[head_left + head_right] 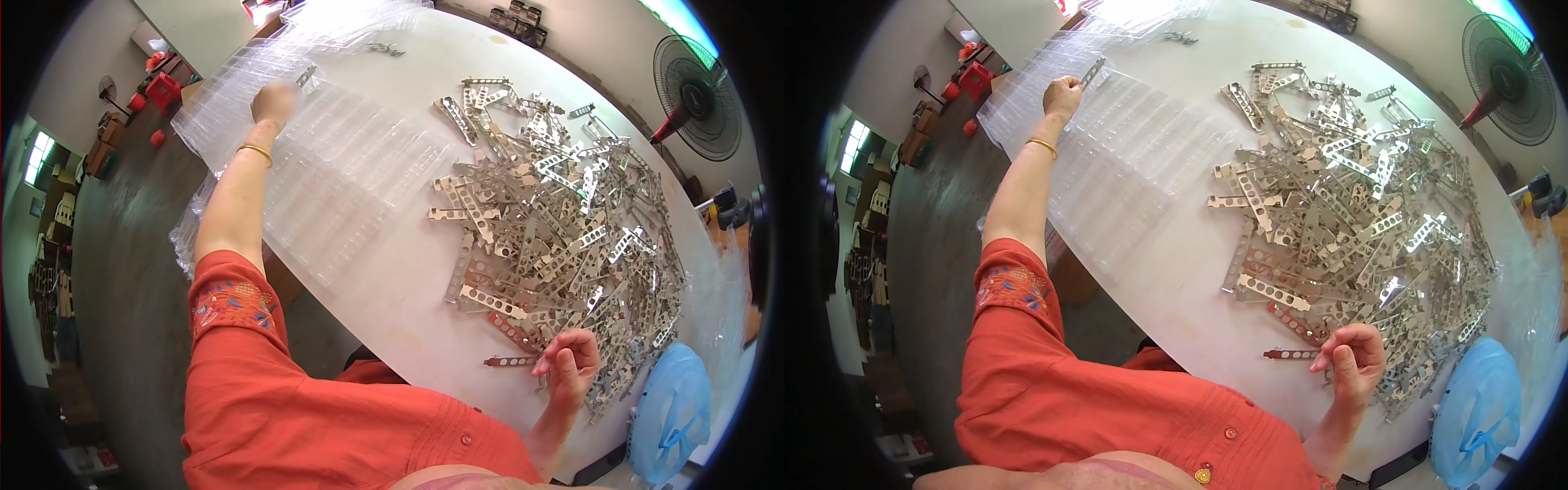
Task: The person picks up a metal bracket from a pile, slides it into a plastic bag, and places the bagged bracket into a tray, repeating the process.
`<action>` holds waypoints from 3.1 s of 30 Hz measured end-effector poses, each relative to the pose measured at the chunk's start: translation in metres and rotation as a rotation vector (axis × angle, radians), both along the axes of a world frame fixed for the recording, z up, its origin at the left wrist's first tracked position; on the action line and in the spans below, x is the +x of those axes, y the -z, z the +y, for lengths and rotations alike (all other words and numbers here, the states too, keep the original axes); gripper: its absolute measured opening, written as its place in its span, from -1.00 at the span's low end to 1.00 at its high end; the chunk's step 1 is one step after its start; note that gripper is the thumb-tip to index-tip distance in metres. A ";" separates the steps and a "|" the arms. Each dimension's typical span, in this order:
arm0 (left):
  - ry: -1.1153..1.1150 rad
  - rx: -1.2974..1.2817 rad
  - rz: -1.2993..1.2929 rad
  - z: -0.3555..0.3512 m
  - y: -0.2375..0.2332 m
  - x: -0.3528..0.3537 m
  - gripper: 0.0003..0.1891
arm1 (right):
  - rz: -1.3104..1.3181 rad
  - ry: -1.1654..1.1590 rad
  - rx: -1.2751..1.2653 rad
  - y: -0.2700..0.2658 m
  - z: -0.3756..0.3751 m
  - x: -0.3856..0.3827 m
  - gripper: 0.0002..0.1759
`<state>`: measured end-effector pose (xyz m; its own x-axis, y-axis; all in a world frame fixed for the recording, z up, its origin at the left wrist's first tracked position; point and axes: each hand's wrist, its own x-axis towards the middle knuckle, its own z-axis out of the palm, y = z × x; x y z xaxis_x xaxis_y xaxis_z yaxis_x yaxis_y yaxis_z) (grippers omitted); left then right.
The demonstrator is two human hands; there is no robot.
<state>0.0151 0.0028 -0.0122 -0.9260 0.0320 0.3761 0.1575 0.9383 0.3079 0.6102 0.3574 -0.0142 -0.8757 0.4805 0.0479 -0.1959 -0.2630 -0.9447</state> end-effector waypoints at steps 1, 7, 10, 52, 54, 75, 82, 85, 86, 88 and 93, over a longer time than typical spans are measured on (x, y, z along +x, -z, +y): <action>0.004 0.002 -0.001 0.003 0.004 -0.002 -0.82 | -0.005 0.002 0.000 0.000 0.000 -0.001 -0.64; -0.005 -0.056 -0.060 0.013 0.017 -0.005 -0.83 | -0.015 0.002 -0.018 0.001 0.002 -0.003 -0.65; -0.022 -0.150 -0.085 0.012 0.019 -0.009 -0.82 | -0.012 0.016 -0.025 0.001 0.002 -0.004 -0.66; 1.427 0.184 -0.235 0.172 0.009 0.472 -0.76 | 0.318 0.441 0.027 0.003 0.028 0.019 -0.87; 1.436 0.079 -0.308 0.175 0.015 0.476 -0.71 | 0.291 0.464 0.069 0.002 0.030 0.022 -0.81; 1.461 -0.054 -0.349 0.192 0.005 0.482 -0.75 | -0.567 0.058 1.022 -0.023 0.025 0.036 -0.75; 1.431 -0.088 -0.260 0.199 0.009 0.479 -0.77 | -0.579 0.090 1.203 -0.012 0.020 0.035 -0.84; 1.431 -0.082 -0.179 0.203 0.011 0.478 -0.78 | -0.534 0.108 1.226 -0.011 0.023 0.036 -0.87; 1.428 -0.073 -0.135 0.204 0.012 0.477 -0.78 | -0.533 0.109 1.227 -0.012 0.023 0.035 -0.87; 1.413 -0.074 -0.136 0.204 0.012 0.476 -0.77 | -0.523 0.169 1.197 -0.015 0.023 0.035 -0.89; 1.395 -0.047 -0.163 0.207 0.004 0.473 -0.77 | -0.332 0.306 0.892 -0.027 0.024 0.035 -0.90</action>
<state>0.4878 0.2096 -0.0164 -0.1549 0.9578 0.2420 0.9211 0.0515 0.3859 0.6449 0.3813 0.0125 -0.7548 0.5951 0.2759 0.1731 0.5865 -0.7913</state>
